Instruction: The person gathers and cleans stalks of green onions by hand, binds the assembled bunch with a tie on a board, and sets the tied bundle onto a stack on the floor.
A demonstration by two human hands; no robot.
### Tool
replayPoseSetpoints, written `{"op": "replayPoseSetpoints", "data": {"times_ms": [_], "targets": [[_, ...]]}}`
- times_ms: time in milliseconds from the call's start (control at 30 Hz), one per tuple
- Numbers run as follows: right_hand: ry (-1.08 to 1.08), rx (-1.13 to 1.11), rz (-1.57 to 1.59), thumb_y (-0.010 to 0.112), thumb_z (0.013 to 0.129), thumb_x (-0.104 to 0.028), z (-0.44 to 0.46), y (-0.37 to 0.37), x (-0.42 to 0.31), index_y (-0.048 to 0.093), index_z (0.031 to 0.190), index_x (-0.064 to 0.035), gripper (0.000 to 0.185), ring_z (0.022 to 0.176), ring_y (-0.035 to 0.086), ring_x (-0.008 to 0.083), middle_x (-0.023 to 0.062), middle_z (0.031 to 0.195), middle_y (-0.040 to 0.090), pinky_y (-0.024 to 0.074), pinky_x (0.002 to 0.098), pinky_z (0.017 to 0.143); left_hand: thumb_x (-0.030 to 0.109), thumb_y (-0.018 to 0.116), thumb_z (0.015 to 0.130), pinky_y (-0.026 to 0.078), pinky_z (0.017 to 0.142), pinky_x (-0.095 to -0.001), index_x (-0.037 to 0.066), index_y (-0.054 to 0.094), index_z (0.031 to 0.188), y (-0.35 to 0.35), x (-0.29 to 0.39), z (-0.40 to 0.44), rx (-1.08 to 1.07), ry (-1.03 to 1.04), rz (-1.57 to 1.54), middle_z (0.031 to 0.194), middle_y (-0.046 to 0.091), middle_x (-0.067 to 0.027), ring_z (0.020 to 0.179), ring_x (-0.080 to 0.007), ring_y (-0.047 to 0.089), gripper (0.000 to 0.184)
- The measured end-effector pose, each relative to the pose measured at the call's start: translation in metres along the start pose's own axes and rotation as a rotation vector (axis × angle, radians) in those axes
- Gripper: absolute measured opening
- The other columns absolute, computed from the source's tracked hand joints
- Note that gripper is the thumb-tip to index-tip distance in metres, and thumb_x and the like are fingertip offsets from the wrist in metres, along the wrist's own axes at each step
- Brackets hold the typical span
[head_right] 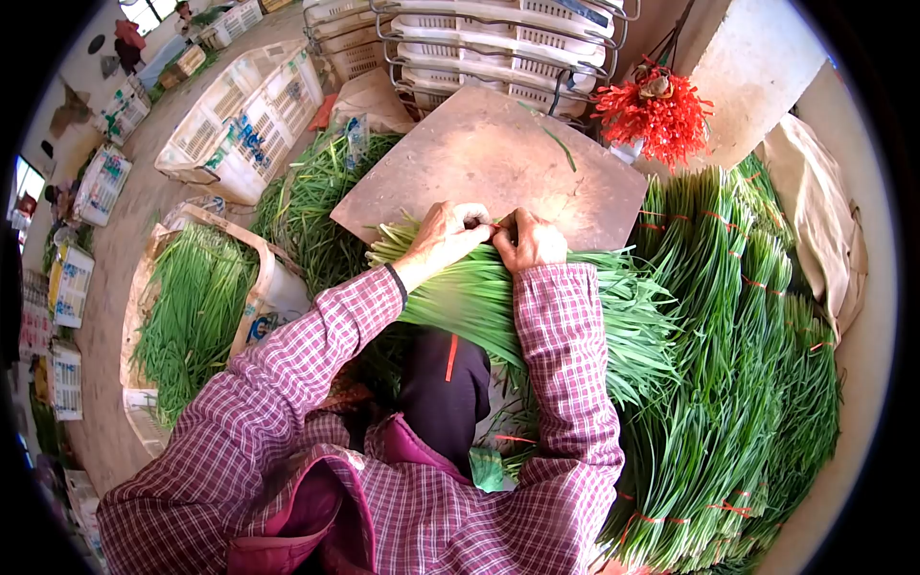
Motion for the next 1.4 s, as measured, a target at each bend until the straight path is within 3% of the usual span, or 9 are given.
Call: {"op": "replayPoseSetpoints", "data": {"times_ms": [133, 333, 500, 767, 900, 1000, 1033, 1233, 1400], "targets": [[-0.019, 0.040, 0.022, 0.064, 0.078, -0.021, -0.002, -0.010, -0.008, 0.063, 0.080, -0.0093, 0.012, 0.073, 0.066, 0.0303, 0.0101, 0.079, 0.067, 0.0517, 0.0392, 0.067, 0.020, 0.062, 0.079, 0.049, 0.064, -0.0415, 0.006, 0.068, 0.082, 0.000, 0.003, -0.001, -0.024, 0.005, 0.093, 0.068, 0.065, -0.0158, 0.066, -0.0324, 0.064, 0.015], [-0.385, 0.175, -0.078, 0.067, 0.074, 0.000, -0.040, -0.087, -0.084, 0.066, 0.086, -0.0055, 0.013, 0.076, 0.061, 0.0234, 0.0068, 0.081, 0.063, 0.0496, 0.0341, 0.067, 0.021, 0.062, 0.084, 0.042, 0.055, -0.0379, 0.003, 0.063, 0.083, 0.004, 0.000, -0.002, -0.033, 0.024, 0.137, 0.063, 0.059, -0.0123, 0.056, -0.0231, 0.057, 0.019], [-0.516, -0.133, -0.124, 0.073, 0.069, -0.011, -0.103, -0.065, -0.104, 0.069, 0.093, -0.0118, 0.024, 0.070, 0.057, 0.0203, 0.0021, 0.076, 0.057, 0.0497, 0.0331, 0.062, 0.024, 0.064, 0.084, 0.043, 0.056, -0.0382, 0.003, 0.063, 0.084, 0.008, -0.004, 0.000, -0.018, 0.044, 0.143, 0.064, 0.061, -0.0114, 0.058, -0.0246, 0.058, 0.021], [-0.551, -0.079, -0.085, 0.073, 0.073, -0.013, -0.107, -0.029, -0.114, 0.064, 0.085, -0.0087, 0.015, 0.067, 0.056, 0.0212, 0.0029, 0.074, 0.056, 0.0478, 0.0335, 0.060, 0.026, 0.062, 0.083, 0.048, 0.063, -0.0442, 0.009, 0.064, 0.082, 0.006, 0.000, -0.001, 0.010, 0.062, 0.172, 0.067, 0.064, -0.0138, 0.068, -0.0337, 0.063, 0.018], [-0.360, 0.156, -0.018, 0.063, 0.064, -0.007, -0.081, -0.034, -0.103, 0.057, 0.076, -0.0026, 0.014, 0.066, 0.052, 0.0318, 0.0135, 0.074, 0.051, 0.0459, 0.0384, 0.059, 0.027, 0.062, 0.082, 0.048, 0.063, -0.0437, 0.008, 0.064, 0.081, 0.006, 0.000, -0.002, 0.031, 0.078, 0.140, 0.066, 0.063, -0.0135, 0.067, -0.0332, 0.063, 0.019], [-0.229, 0.318, 0.072, 0.067, 0.069, -0.004, -0.062, -0.039, -0.094, 0.059, 0.073, -0.0029, 0.009, 0.064, 0.053, 0.0296, 0.0113, 0.070, 0.053, 0.0464, 0.0375, 0.059, 0.025, 0.064, 0.081, 0.049, 0.064, -0.0433, 0.008, 0.064, 0.080, 0.006, -0.001, -0.001, 0.002, 0.036, 0.147, 0.066, 0.063, -0.0132, 0.068, -0.0325, 0.063, 0.018], [-0.324, 0.305, -0.057, 0.066, 0.074, -0.007, -0.055, -0.049, -0.106, 0.060, 0.072, -0.0016, 0.008, 0.064, 0.056, 0.0305, 0.0122, 0.071, 0.057, 0.0473, 0.0377, 0.060, 0.025, 0.064, 0.081, 0.049, 0.064, -0.0433, 0.008, 0.064, 0.080, 0.006, -0.002, -0.002, 0.002, 0.035, 0.144, 0.066, 0.063, -0.0132, 0.068, -0.0325, 0.063, 0.018], [0.219, -0.007, 0.028, 0.067, 0.073, -0.026, -0.030, -0.029, -0.039, 0.068, 0.079, 0.0013, 0.028, 0.069, 0.065, 0.0293, 0.0194, 0.075, 0.065, 0.0491, 0.0359, 0.065, 0.020, 0.063, 0.080, 0.046, 0.058, -0.0408, 0.005, 0.064, 0.080, 0.003, 0.003, -0.010, 0.162, 0.136, 0.119, 0.063, 0.062, -0.0122, 0.060, -0.0303, 0.062, 0.014], [0.292, -0.204, -0.092, 0.066, 0.071, -0.035, -0.021, -0.023, -0.028, 0.070, 0.083, -0.0017, 0.035, 0.076, 0.065, 0.0322, 0.0199, 0.078, 0.067, 0.0501, 0.0389, 0.071, 0.016, 0.062, 0.081, 0.048, 0.060, -0.0419, 0.007, 0.061, 0.082, 0.003, 0.008, -0.019, 0.186, 0.174, 0.107, 0.065, 0.064, -0.0117, 0.063, -0.0319, 0.063, 0.009]]}}
Point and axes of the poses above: each hand's wrist, its own z-axis towards the middle knuckle, its own y-axis out of the palm, x = y × z, the point moved 5 cm from there along z, towards the middle knuckle
